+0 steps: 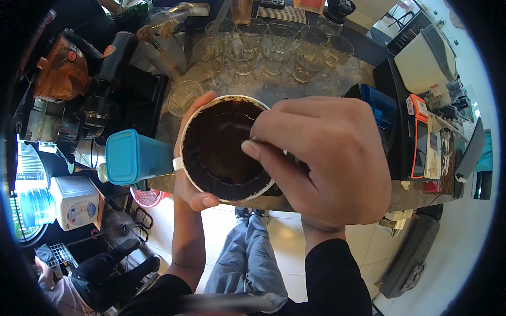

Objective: Prepare drinks behind a bar counter and serve them to a table on a tray.

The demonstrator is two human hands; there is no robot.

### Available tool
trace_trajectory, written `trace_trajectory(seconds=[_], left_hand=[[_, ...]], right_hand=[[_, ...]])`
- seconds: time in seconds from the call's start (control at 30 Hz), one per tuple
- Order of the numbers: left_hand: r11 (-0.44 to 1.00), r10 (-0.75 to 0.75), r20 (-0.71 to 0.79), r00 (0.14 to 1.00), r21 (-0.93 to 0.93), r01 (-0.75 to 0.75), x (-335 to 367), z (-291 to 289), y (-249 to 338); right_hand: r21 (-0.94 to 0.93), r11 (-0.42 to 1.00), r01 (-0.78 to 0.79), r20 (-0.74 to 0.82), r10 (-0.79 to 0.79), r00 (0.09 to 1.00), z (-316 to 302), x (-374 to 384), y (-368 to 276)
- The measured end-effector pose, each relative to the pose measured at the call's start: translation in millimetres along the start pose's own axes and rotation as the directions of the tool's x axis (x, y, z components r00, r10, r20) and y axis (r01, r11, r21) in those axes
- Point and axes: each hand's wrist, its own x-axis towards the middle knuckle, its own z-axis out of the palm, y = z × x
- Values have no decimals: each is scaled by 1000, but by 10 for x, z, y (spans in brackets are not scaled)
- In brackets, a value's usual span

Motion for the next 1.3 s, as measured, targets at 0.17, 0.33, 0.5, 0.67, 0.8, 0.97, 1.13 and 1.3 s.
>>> trace_trajectory(seconds=[0.17,0.33,0.5,0.67,0.8,0.97,1.13,1.3], left_hand=[[1000,26,42,999,11,-26,49,-11,13],[1000,22,8,1000,4,-22,33,11,18],[999,49,31,998,20,-49,44,9,9],[1000,23,11,1000,9,-23,22,13,26],[999,39,30,999,-30,-38,54,25,-14],[999,42,6,999,25,-42,23,-11,21],[1000,10,4,1000,-15,-10,50,59,30],[1000,24,27,999,-17,-23,47,20,11]], right_hand=[[-189,976,-108,-228,63,972,108,-115,-98],[-117,992,-52,-275,18,961,140,-153,-35],[35,999,-40,-332,49,942,78,-214,-21],[-135,988,-80,-390,21,921,221,-203,-43],[-63,997,-36,-167,25,986,12,-200,-43],[-122,989,-88,-241,56,969,98,-180,-79],[-133,982,-133,-207,104,973,22,-150,-153],[63,998,30,-166,-19,986,58,-189,10]])
